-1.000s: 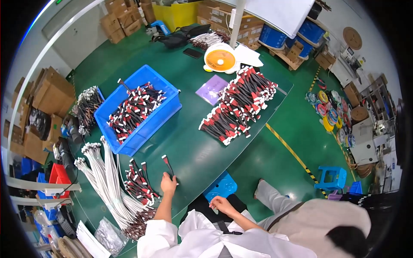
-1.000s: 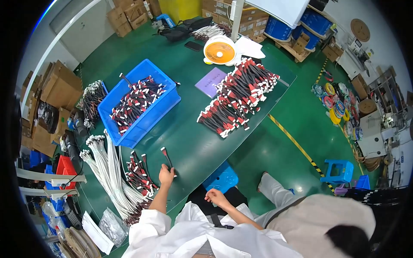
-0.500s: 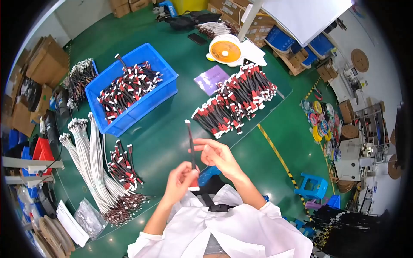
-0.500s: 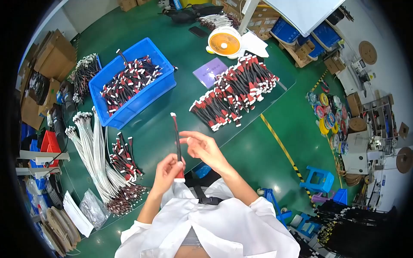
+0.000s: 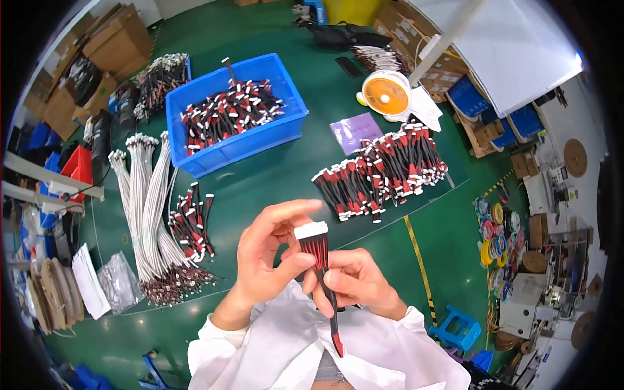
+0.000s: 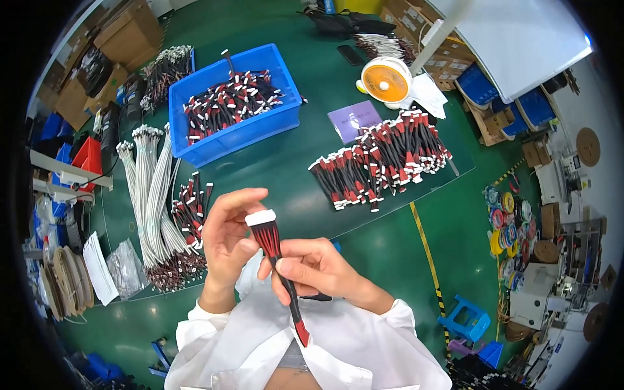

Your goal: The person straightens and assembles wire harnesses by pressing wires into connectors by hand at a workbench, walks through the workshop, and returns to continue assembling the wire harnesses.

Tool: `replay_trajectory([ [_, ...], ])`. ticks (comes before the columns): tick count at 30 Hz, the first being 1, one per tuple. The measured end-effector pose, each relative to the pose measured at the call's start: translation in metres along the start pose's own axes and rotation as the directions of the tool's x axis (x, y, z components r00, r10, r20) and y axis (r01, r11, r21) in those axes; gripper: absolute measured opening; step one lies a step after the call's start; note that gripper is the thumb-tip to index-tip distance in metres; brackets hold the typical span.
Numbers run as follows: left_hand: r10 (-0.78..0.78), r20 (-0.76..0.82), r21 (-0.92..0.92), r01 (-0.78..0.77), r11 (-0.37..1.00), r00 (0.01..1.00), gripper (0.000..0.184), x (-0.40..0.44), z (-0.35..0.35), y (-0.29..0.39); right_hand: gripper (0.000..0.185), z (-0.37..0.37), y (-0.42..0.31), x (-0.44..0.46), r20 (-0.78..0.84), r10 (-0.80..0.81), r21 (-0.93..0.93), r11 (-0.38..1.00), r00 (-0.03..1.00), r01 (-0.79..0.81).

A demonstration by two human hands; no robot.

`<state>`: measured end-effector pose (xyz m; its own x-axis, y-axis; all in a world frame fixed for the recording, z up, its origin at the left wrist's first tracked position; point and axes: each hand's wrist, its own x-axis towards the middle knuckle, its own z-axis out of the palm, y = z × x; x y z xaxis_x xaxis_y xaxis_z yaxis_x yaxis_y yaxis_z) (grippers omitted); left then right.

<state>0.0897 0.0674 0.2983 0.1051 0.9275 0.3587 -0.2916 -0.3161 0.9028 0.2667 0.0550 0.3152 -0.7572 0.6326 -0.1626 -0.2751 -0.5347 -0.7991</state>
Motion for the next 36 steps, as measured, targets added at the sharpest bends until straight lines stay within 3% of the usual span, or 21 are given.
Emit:
replay_trajectory([
  [2, 0.094, 0.073, 0.122, -0.102, 0.987, 0.993, 0.038, 0.002, -0.002, 0.001, 0.032, 0.006, -0.002, 0.001, 0.031, 0.027, -0.021, 0.999, 0.999, -0.026],
  [6, 0.039, -0.077, 0.064, -0.035, 0.997, 0.996, 0.033, -0.006, 0.010, 0.009, 0.038, 0.016, 0.001, 0.004, 0.147, 0.058, -0.022, 0.998, 0.987, -0.055],
  [8, 0.087, -0.135, -0.031, -0.092, 0.995, 0.987, 0.033, -0.012, 0.008, 0.004, 0.041, 0.019, 0.003, 0.005, 0.170, 0.043, -0.085, 0.996, 0.985, -0.029],
  [12, 0.254, -0.121, 0.040, -0.251, 0.967, 0.960, 0.040, -0.020, 0.005, -0.005, 0.039, 0.029, 0.010, 0.004, 0.164, -0.055, -0.044, 0.997, 0.985, 0.063],
  [18, 0.244, -0.144, 0.040, -0.240, 0.970, 0.959, 0.043, -0.030, 0.007, 0.001, 0.044, 0.043, 0.018, -0.001, 0.163, -0.019, 0.068, 0.998, 0.986, 0.008],
  [29, 0.274, -0.193, -0.038, -0.287, 0.957, 0.942, 0.046, -0.040, 0.020, 0.003, 0.036, 0.055, 0.033, -0.007, 0.126, -0.266, 0.073, 0.963, 0.956, 0.258],
  [36, 0.264, -0.195, -0.041, -0.277, 0.960, 0.945, 0.040, -0.039, 0.024, 0.006, 0.037, 0.057, 0.035, -0.010, 0.087, -0.328, 0.043, 0.945, 0.941, 0.325],
])
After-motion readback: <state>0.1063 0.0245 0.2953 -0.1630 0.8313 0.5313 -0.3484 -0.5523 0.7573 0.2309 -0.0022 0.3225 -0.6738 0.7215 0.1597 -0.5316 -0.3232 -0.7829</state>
